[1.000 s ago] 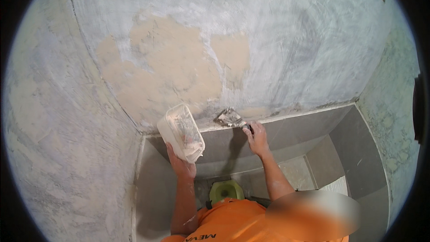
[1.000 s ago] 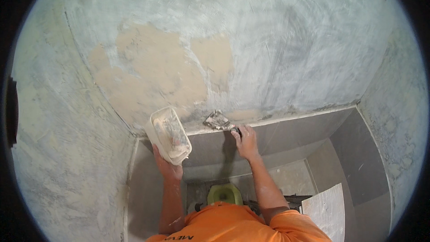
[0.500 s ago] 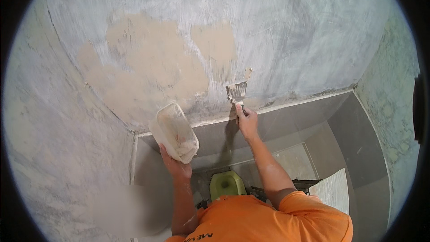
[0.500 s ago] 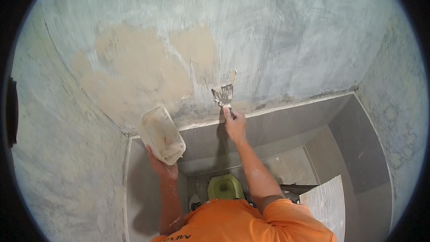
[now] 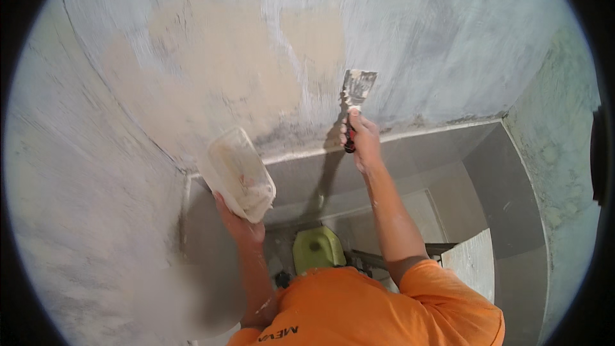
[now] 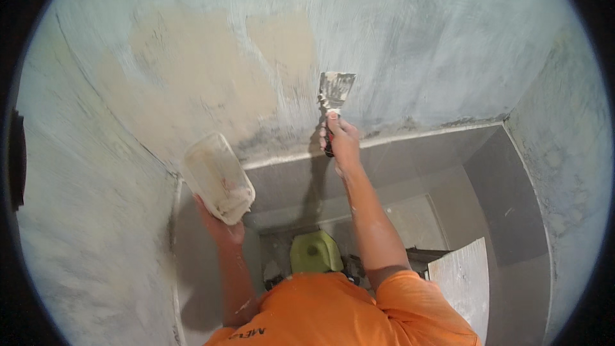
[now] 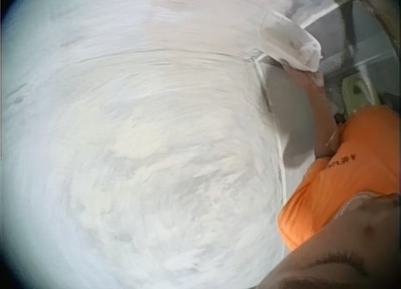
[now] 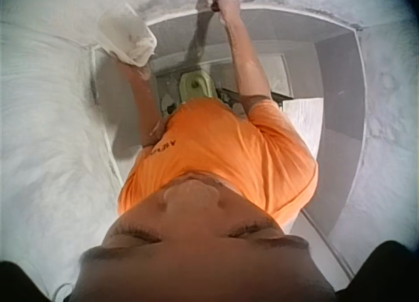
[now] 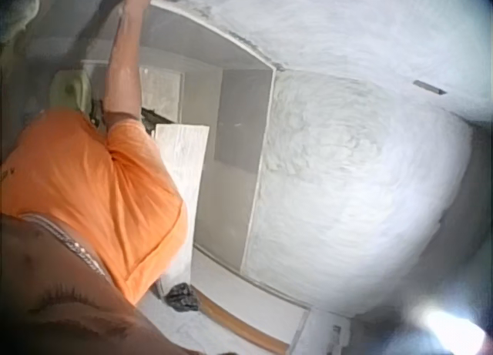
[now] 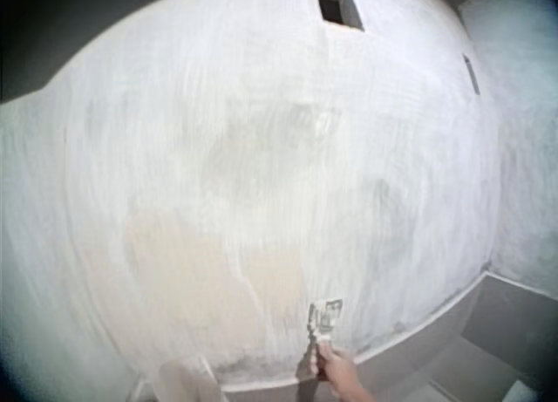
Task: The person patches a wall by scooping plaster from a container with a putty knife and spreading it over a damaged area of the wall.
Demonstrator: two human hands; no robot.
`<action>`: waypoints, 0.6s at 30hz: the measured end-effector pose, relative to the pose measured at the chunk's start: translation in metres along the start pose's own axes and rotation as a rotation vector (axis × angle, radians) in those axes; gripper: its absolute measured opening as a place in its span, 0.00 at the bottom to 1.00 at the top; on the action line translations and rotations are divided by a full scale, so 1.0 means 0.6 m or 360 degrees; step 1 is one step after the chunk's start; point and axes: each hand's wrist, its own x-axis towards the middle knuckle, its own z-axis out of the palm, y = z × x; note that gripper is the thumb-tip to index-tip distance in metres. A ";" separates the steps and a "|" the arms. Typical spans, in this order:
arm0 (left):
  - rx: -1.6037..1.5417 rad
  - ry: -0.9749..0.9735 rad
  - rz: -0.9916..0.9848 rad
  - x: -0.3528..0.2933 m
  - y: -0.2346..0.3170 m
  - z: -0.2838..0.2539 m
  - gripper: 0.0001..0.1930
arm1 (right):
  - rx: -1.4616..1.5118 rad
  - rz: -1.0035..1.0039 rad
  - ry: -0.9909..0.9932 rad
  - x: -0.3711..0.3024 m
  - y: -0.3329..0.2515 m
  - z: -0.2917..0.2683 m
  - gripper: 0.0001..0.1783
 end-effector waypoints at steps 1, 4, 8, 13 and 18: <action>-0.0018 0.0025 -0.0027 -0.001 -0.002 0.002 0.34 | -0.0115 0.0047 -0.0032 0.008 0.034 -0.020 0.23; -0.0101 0.0043 0.0005 0.002 -0.002 -0.003 0.35 | -0.0422 0.0297 -0.0093 -0.027 0.121 -0.055 0.20; -0.0159 -0.0087 -0.0039 0.004 0.002 -0.046 0.35 | -0.0496 0.0563 -0.0119 -0.166 0.141 -0.065 0.20; -0.0238 0.0053 -0.0264 0.022 -0.043 -0.101 0.36 | -0.0804 0.0321 -0.0642 -0.247 0.059 -0.046 0.16; -0.0171 -0.0100 -0.0272 0.021 -0.054 -0.122 0.36 | -0.1458 0.0025 -0.0832 -0.274 0.035 -0.006 0.19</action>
